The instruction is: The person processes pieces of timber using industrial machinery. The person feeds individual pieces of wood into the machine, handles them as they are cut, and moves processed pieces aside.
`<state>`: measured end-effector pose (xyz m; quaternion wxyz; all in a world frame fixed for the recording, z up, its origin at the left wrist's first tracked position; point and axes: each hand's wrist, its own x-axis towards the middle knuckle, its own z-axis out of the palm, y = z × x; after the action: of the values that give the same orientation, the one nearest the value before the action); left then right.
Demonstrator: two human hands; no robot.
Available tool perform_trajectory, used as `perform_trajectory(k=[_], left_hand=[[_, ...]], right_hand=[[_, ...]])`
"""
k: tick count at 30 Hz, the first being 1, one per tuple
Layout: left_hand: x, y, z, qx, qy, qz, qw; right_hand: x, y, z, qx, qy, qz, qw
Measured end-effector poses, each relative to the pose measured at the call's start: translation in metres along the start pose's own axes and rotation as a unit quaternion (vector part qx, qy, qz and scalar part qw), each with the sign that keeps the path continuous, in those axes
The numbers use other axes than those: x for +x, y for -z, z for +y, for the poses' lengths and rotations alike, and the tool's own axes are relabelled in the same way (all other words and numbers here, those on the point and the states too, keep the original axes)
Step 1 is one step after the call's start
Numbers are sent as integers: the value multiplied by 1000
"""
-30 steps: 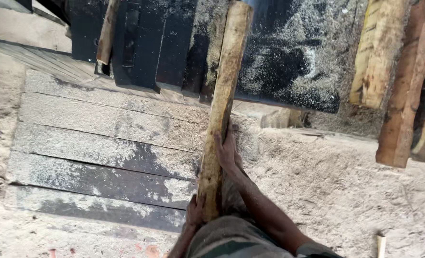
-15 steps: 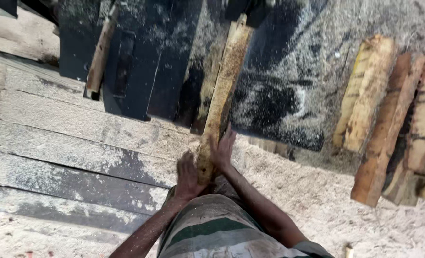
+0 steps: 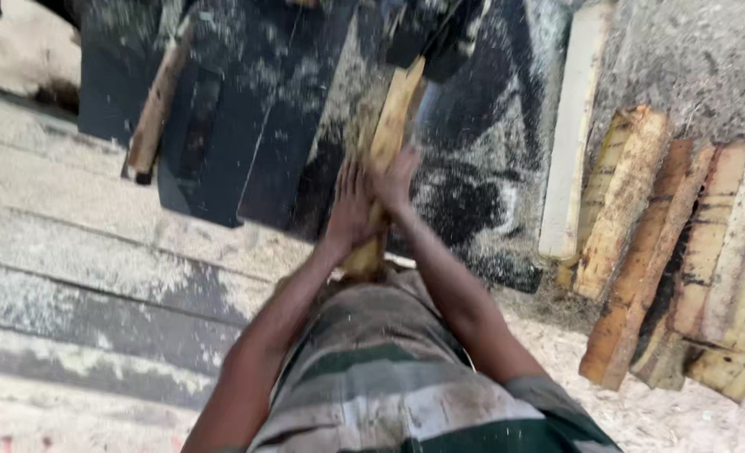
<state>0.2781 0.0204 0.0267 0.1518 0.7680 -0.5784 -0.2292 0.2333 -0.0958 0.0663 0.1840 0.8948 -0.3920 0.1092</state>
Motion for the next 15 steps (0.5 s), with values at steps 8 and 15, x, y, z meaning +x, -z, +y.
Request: perform_trajectory(k=[8, 15], left_hand=[[-9, 8, 9, 27, 11, -175, 984], [-94, -34, -2, 165, -118, 181, 962]], right_hand=[[-38, 17, 22, 477, -236, -231, 815], [-128, 34, -15, 453, -211, -29, 866]])
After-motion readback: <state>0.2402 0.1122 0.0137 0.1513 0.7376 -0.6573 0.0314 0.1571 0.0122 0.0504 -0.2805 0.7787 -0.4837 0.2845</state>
